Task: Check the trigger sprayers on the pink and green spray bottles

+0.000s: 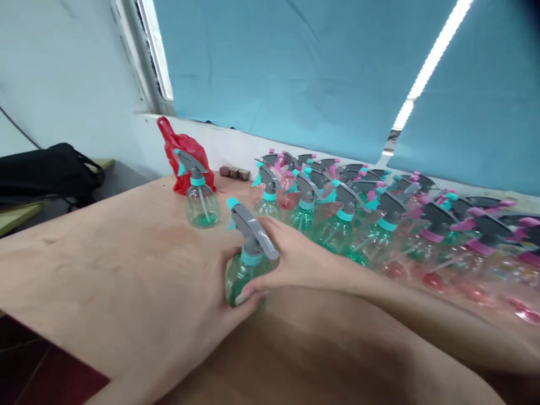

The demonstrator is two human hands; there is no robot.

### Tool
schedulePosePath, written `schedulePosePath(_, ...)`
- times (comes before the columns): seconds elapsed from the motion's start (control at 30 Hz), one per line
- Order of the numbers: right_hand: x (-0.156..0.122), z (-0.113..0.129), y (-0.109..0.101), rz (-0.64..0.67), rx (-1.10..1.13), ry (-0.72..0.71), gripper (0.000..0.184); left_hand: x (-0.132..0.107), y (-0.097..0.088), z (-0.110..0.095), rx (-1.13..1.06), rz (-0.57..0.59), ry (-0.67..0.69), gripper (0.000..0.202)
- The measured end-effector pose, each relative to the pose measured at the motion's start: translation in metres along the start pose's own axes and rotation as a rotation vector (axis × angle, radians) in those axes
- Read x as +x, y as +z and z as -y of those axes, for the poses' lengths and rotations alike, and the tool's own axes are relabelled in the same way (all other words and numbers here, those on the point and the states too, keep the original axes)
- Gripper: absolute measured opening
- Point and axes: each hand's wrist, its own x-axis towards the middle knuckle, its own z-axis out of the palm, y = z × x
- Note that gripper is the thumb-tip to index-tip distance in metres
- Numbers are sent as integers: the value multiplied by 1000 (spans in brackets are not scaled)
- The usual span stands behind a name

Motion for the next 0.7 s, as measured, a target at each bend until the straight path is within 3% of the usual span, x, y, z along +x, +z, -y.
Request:
schedulePosePath(0.07, 9, 1, -15, 0, -98, 76, 83, 9, -9, 19, -20, -107, -18, 44)
schedulePosePath(0.13, 17, 3, -31, -40, -113, 167, 60, 22, -16, 38, 37, -151, 14, 44)
schedulePosePath(0.23, 35, 2, -52, -211, -240, 134, 29, 45, -21, 66, 112, -181, 52, 45)
schedulePosePath(0.3, 49, -2, -61, -326, -379, 115, 24, 60, -20, 82, 200, -233, 107, 45)
schedulePosePath(0.4, 71, -14, -67, -357, -585, 129, 25, 80, -15, 99, 274, -254, 136, 47)
schedulePosePath(0.53, 90, -30, -62, -297, -706, 198, 36, 99, -8, 103, 325, -248, 133, 50)
schedulePosePath(0.7, 97, -40, -53, -277, -729, 287, 47, 112, -7, 86, 411, -203, 86, 50)
